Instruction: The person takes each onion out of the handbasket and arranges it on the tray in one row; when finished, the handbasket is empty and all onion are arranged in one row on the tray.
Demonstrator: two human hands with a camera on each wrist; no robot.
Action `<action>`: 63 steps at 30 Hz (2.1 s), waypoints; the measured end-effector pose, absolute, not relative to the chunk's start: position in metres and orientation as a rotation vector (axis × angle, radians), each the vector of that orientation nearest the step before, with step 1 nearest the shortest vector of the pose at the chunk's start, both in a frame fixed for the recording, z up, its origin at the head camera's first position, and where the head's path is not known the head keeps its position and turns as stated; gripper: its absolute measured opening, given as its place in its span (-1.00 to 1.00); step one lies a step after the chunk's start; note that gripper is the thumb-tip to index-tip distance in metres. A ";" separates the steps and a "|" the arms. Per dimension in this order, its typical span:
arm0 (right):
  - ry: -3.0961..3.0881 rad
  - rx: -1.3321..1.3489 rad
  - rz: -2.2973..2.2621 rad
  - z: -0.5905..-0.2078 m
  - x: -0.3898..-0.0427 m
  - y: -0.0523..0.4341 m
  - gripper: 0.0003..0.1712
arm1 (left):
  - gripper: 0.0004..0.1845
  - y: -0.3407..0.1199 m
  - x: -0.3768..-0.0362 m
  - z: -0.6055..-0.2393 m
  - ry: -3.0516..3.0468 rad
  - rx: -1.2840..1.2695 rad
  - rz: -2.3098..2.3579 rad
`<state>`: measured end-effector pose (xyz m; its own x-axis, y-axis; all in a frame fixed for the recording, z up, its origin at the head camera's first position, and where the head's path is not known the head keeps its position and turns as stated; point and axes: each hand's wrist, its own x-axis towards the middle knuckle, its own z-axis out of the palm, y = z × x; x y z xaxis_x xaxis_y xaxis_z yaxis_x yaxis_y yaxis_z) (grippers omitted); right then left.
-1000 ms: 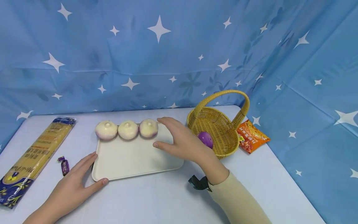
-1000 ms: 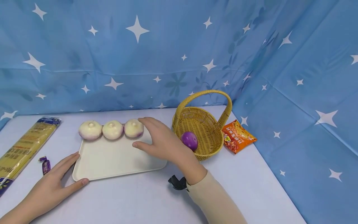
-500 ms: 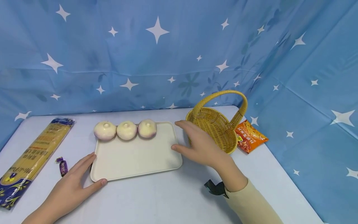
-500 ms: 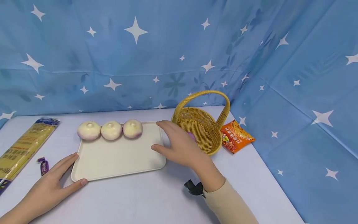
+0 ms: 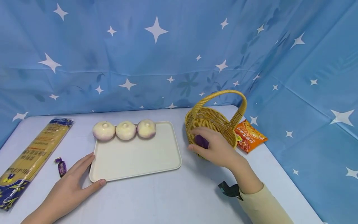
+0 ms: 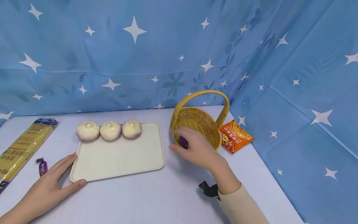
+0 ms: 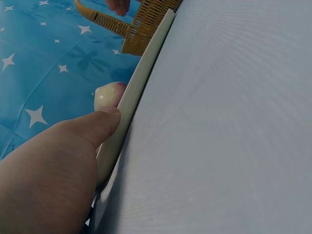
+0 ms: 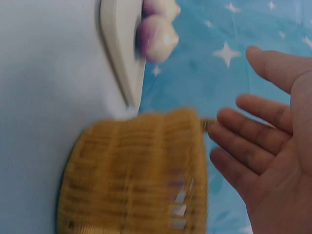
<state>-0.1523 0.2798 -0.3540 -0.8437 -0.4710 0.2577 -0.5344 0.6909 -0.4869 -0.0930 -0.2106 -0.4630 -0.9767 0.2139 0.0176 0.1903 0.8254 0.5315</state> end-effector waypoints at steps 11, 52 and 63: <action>-2.842 0.859 0.837 -0.367 -0.172 0.311 -0.75 | 0.21 -0.209 -0.091 -0.466 2.964 0.334 0.872; -3.265 0.489 0.775 -0.355 -0.179 0.358 -0.23 | 0.19 -0.212 -0.092 -0.463 2.942 0.314 0.853; -3.250 0.498 0.758 -0.357 -0.179 0.358 -0.17 | 0.20 -0.211 -0.093 -0.463 2.954 0.320 0.836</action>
<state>-0.1791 0.3579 -0.3572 -0.9301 -0.3323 -0.1562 -0.2289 0.8574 -0.4609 -0.0931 -0.2109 -0.4630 -0.9770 0.2134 0.0031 0.1834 0.8320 0.5236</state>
